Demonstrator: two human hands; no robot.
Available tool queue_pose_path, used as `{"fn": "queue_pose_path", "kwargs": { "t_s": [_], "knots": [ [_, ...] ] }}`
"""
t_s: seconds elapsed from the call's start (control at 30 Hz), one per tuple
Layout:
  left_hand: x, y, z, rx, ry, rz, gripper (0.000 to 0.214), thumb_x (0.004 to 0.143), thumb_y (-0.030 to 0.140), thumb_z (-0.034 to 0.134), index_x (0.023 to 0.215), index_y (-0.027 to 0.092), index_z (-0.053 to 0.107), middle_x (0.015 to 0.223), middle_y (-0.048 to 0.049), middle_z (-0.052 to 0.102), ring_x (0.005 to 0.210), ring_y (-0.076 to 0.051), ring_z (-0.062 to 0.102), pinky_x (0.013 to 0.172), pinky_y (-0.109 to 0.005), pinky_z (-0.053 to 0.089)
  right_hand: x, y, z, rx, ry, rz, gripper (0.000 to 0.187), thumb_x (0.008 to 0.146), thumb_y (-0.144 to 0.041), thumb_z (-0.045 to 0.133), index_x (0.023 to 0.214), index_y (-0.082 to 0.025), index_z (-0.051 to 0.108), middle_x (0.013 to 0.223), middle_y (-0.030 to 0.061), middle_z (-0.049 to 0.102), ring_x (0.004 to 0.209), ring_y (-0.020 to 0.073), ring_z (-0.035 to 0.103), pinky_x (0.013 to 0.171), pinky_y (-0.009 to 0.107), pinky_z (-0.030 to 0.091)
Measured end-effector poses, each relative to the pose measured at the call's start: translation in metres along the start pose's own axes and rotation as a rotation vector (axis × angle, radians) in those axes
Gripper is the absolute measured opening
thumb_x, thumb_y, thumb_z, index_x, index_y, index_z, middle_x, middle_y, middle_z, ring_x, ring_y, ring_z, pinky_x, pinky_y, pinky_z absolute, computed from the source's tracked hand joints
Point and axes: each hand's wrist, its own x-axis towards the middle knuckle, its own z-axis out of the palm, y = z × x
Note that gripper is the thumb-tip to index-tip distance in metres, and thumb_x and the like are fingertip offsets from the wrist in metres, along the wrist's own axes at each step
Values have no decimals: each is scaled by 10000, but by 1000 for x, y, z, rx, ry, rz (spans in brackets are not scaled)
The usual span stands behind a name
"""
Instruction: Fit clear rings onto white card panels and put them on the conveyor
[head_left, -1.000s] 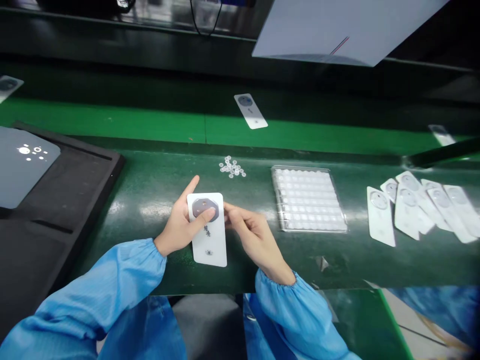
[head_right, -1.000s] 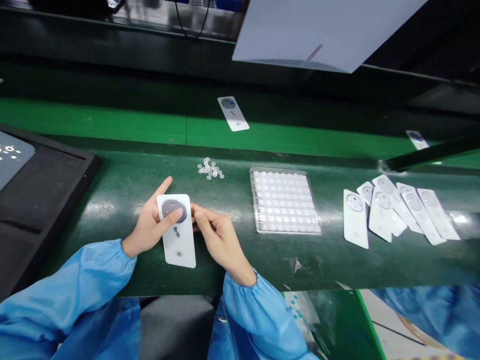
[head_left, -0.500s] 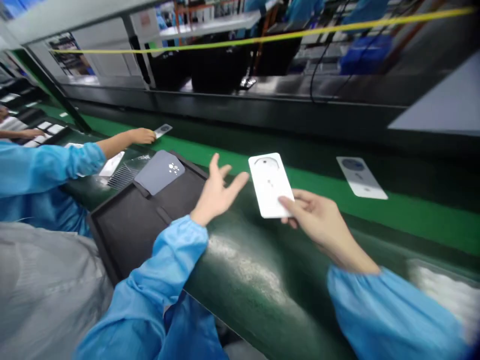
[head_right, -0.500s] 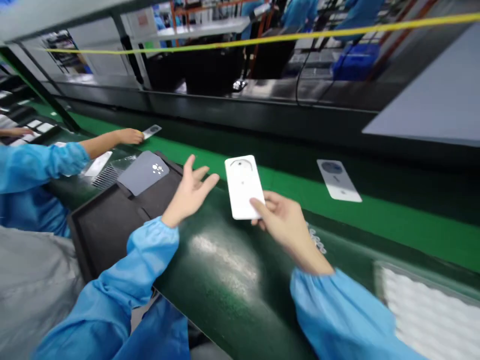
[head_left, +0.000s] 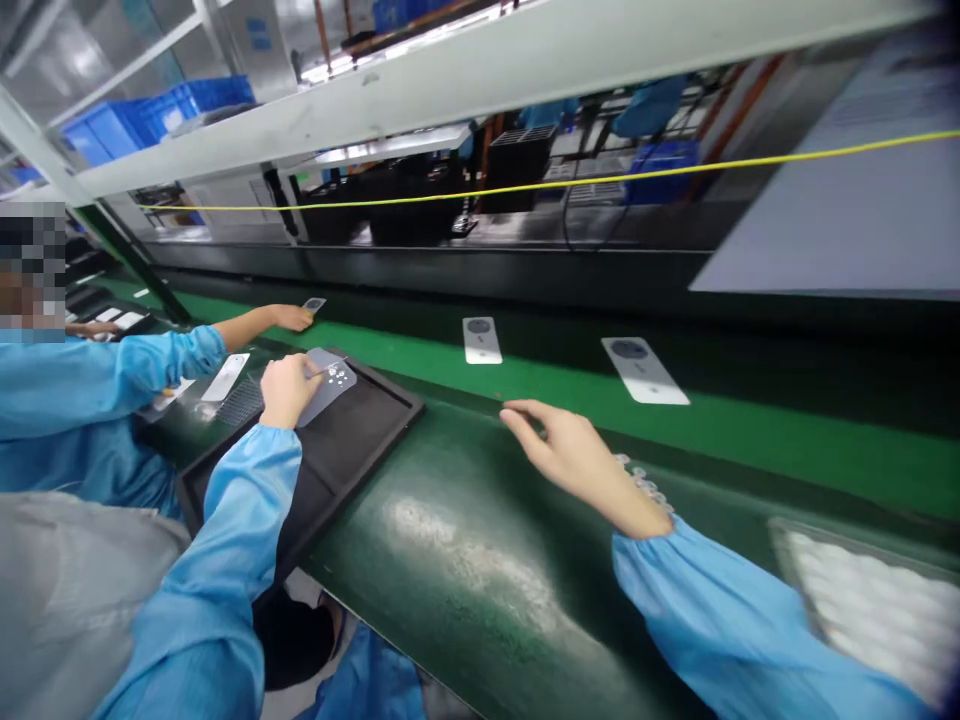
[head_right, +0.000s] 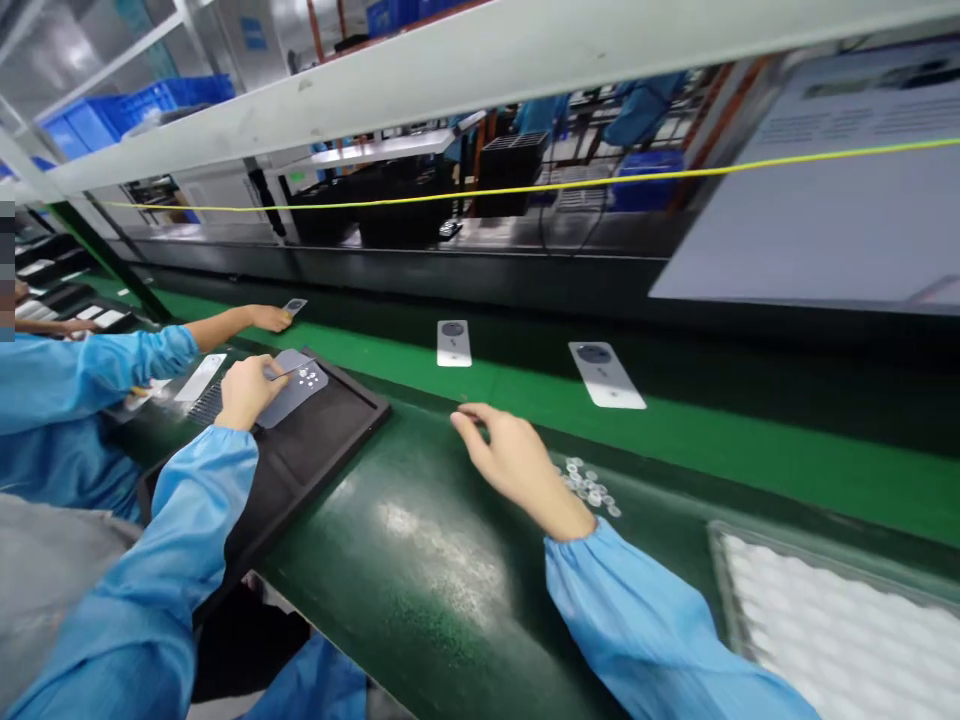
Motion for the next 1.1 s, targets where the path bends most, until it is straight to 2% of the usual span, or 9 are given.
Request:
{"fn": "queue_pose_path", "kwargs": {
  "t_s": [0.13, 0.2, 0.3, 0.43, 0.53, 0.6, 0.73, 0.83, 1.1],
  "knots": [
    [-67, 64, 11, -127, -43, 452, 151, 951, 154, 492, 966, 204, 633, 1033, -96, 717, 1033, -267, 673, 927, -370, 490, -30, -41, 9, 579, -144, 163, 457, 952, -600, 578, 1006, -179, 748, 916, 105, 781, 784, 246, 756, 605, 323, 609],
    [-115, 100, 27, -267, -151, 811, 248, 948, 86, 430, 1020, 206, 635, 1265, -123, 670, 1233, -283, 613, 1057, -448, 459, -48, -47, 10, 784, -48, 218, 501, 913, -641, 622, 1081, -182, 730, 938, 86, 771, 781, 227, 744, 561, 293, 607],
    [-170, 139, 48, -489, -302, 1006, 188, 956, 140, 499, 1061, 213, 636, 1507, -157, 508, 1429, -336, 465, 1146, -566, 387, -84, -31, -2, 848, 177, 280, 498, 897, -655, 636, 1013, -178, 715, 849, 48, 737, 675, 185, 689, 556, 291, 606],
    [-186, 169, 74, -932, -606, 804, 608, 829, 380, 780, 1352, 206, 524, 1395, -178, 600, 1268, -321, 605, 1010, -468, 521, -135, 4, -35, 777, 141, 362, 456, 875, -598, 704, 999, -160, 674, 670, -19, 644, 465, 103, 551, 429, 215, 491],
    [-185, 188, 99, -1075, -1081, 597, 519, 858, 520, 733, 1190, 133, 639, 1012, -128, 745, 851, -239, 714, 700, -319, 552, -157, 20, -48, 762, 94, 372, 462, 881, -556, 714, 1093, -150, 659, 644, -32, 638, 450, 96, 557, 426, 194, 486],
    [-190, 198, 115, -1143, -1223, 470, 504, 854, 569, 719, 1070, 115, 680, 851, -85, 738, 654, -174, 654, 572, -257, 479, -166, 24, -46, 746, 213, 383, 511, 897, -536, 695, 1241, -166, 620, 795, 13, 710, 588, 132, 671, 559, 246, 600],
    [-202, 204, 135, -1231, -1108, 316, 461, 792, 493, 796, 1036, 113, 706, 872, -72, 741, 667, -155, 630, 591, -242, 472, -177, 25, -32, 493, 434, 361, 388, 946, -426, 652, 1270, -213, 626, 1130, 99, 715, 860, 194, 748, 712, 309, 654],
    [-206, 201, 141, -1207, -1003, 324, 374, 793, 412, 794, 1008, 115, 722, 900, -76, 744, 745, -175, 653, 650, -250, 497, -181, 23, -24, 182, 453, 235, 191, 984, -294, 605, 1131, -225, 706, 1068, 96, 711, 829, 196, 718, 639, 290, 616],
    [-206, 195, 145, -1188, -894, 379, 216, 786, 283, 742, 920, 114, 732, 774, -32, 706, 678, -147, 606, 612, -234, 478, -183, 24, -9, -311, 450, 50, 306, 1014, -123, 517, 1237, -231, 698, 1063, 109, 641, 810, 184, 637, 672, 318, 580]
  ]
}}
